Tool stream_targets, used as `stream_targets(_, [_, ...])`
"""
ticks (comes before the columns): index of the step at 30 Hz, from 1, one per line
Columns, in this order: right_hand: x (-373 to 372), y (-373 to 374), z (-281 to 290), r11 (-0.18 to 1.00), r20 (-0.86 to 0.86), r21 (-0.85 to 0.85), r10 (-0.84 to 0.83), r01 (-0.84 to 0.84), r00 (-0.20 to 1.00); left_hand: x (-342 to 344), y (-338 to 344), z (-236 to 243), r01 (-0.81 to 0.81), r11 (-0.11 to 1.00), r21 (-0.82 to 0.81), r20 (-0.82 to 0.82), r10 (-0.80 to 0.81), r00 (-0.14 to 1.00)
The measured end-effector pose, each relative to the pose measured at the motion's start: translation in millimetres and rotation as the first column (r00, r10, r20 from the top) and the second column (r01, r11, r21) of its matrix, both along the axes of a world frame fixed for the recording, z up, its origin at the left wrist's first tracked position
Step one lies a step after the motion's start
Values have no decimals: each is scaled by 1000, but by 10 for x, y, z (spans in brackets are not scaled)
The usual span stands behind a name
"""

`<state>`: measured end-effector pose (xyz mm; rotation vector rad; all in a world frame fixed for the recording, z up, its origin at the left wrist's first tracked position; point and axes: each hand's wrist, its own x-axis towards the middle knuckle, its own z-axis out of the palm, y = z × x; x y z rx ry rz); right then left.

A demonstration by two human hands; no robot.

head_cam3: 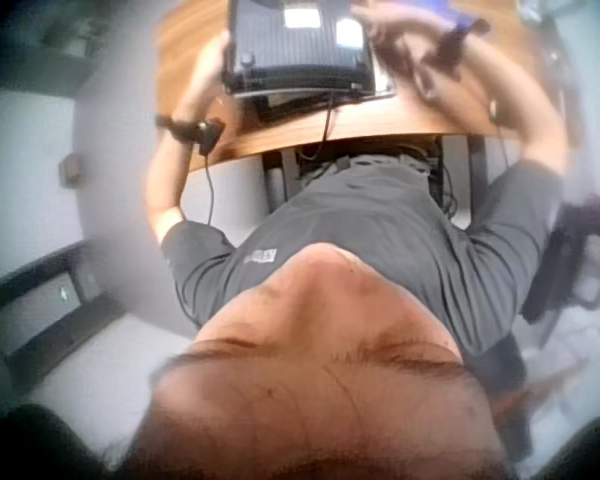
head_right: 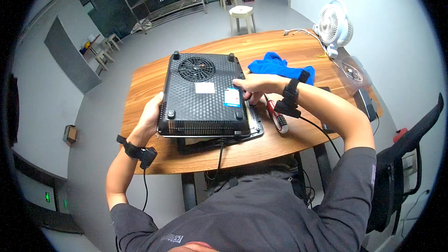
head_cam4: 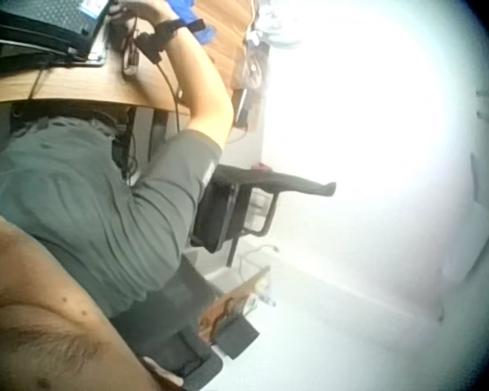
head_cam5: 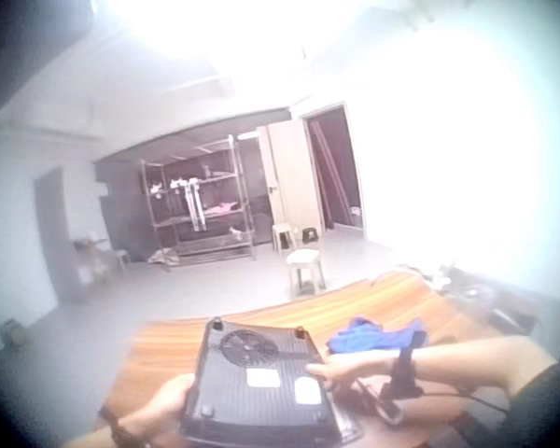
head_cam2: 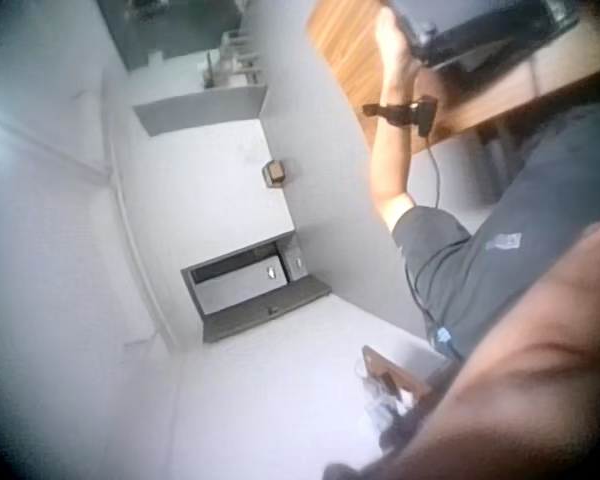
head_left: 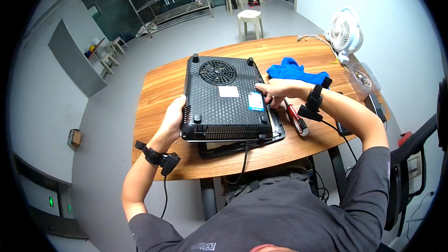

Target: The person cleans the interior of a disassembled electronic device with a blue cloth, then uses a screwdriver to tighten screws on the internal components. They reposition a circuit board, secure it with screws, and finally close the device's casing.

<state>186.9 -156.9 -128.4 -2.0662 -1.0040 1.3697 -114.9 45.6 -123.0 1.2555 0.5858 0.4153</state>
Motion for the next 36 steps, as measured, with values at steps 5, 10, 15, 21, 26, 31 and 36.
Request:
stream_targets(5, [81, -8, -74, 999, -16, 0, -35, 35, 999, 29, -125, -16, -133, 970, -202, 38, 143, 989])
stream_targets(10, [39, 4, -97, 999, 17, 14, -45, 45, 999, 16, -55, -202, -117, 965, -233, 78, 139, 987])
stream_targets(15, [-20, 31, -33, 989, -26, 74, -123, 124, 992, -37, 159, -361, -21, 932, -362, 81, 54, 995])
stream_targets(21, [124, 5, -106, 995, 70, 69, -72, 68, 995, -55, -115, -253, -87, 934, -345, -125, 46, 991])
stream_targets(26, [102, 14, -120, 994, 66, 75, -79, 74, 995, -191, -23, -420, 129, 991, 35, -290, -114, 950])
stream_targets(31, [34, -35, -28, 993, 105, 84, -95, 87, 990, -145, -5, -308, 301, 829, 472, -560, 18, 828])
stream_targets(36, [-92, -42, 71, 990, 126, 63, -133, 126, 983, -147, -4, -345, 379, 620, 687, -565, 128, 815])
